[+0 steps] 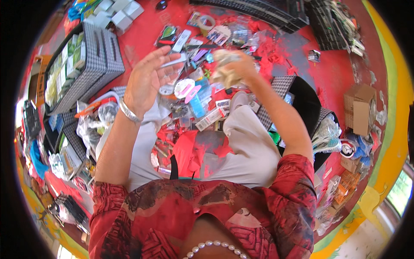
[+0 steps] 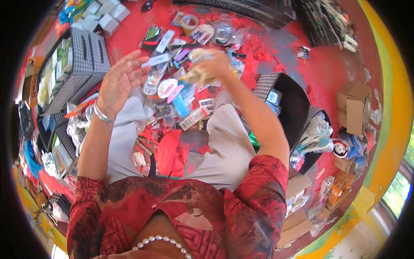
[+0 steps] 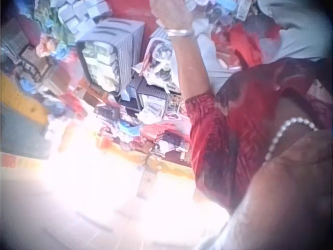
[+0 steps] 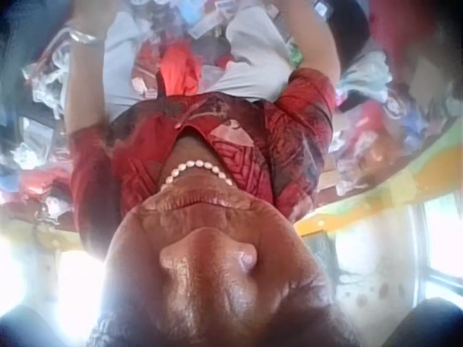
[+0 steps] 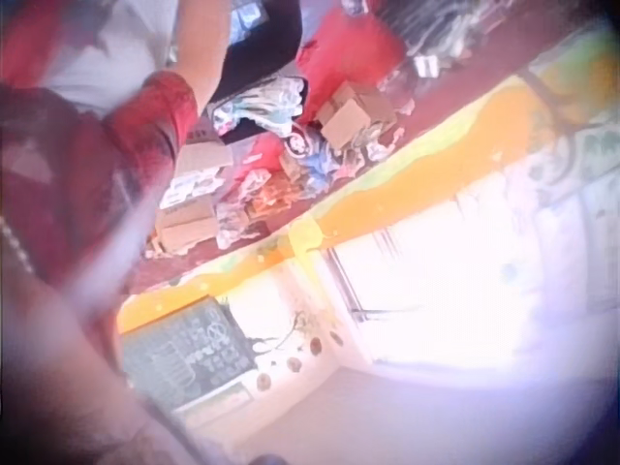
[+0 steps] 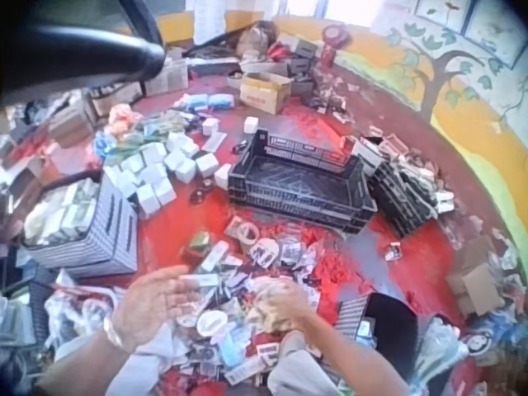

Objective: The person wipes the surface of a plastic container holding colored markers with a cloth, then places it into a black bin. They then pick up a blister pack of black pens and wipe it with the cloth.

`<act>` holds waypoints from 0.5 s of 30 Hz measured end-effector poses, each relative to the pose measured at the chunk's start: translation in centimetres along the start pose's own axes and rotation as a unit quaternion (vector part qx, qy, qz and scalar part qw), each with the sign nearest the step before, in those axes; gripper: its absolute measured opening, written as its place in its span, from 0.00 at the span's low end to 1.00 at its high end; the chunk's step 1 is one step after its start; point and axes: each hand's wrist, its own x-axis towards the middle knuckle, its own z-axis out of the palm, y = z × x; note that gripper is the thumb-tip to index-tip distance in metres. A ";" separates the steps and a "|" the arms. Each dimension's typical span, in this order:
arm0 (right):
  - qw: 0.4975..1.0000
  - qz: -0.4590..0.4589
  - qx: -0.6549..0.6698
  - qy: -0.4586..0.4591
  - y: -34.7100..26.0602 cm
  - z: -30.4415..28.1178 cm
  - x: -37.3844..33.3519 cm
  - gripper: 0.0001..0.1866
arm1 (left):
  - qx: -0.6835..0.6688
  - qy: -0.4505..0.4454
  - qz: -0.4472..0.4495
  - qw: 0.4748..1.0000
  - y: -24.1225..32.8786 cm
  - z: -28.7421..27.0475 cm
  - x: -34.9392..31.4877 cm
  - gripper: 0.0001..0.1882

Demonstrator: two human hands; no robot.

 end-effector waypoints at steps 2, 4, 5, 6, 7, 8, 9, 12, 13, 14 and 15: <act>0.983 0.147 0.038 0.102 1.0 -3.8 1.5 0.17 | 0.019 0.060 -0.029 0.998 0.6 -0.8 -0.3 0.23; 0.968 0.208 0.135 0.039 1.6 -6.6 2.5 0.14 | -0.048 0.072 -0.050 0.995 0.8 -1.3 -0.8 0.20; 0.974 0.200 0.104 0.021 2.2 -7.1 3.2 0.14 | -0.076 0.075 -0.061 0.992 1.0 -1.6 -0.7 0.19; 0.978 0.196 0.071 0.019 2.5 -7.5 3.9 0.14 | -0.068 0.088 -0.053 0.992 1.2 -1.8 -0.8 0.18; 0.982 0.183 0.042 0.011 3.0 -7.5 4.8 0.13 | -0.058 0.098 -0.045 0.992 1.4 -1.9 -1.0 0.18; 0.985 0.170 0.012 0.008 3.5 -7.2 5.8 0.13 | -0.047 0.102 -0.031 0.993 1.4 -1.9 -1.1 0.18; 0.989 0.149 -0.013 -0.002 4.1 -6.7 7.0 0.13 | -0.049 0.106 -0.033 0.993 1.5 -2.0 -1.1 0.17; 0.978 0.049 -0.203 -0.018 5.2 -5.2 11.8 0.16 | -0.058 0.106 -0.053 0.991 1.3 -2.1 -1.0 0.17; 0.944 -0.022 -0.329 -0.022 5.3 -5.0 13.4 0.18 | -0.063 0.118 -0.071 0.989 1.2 -2.2 -0.8 0.16; 0.889 -0.094 -0.447 -0.026 5.5 -4.9 14.7 0.21 | -0.071 0.119 -0.084 0.987 1.0 -2.3 -0.7 0.16; 0.878 -0.121 -0.463 -0.009 5.6 -4.8 15.9 0.24 | -0.081 0.118 -0.092 0.985 0.9 -2.4 -0.5 0.16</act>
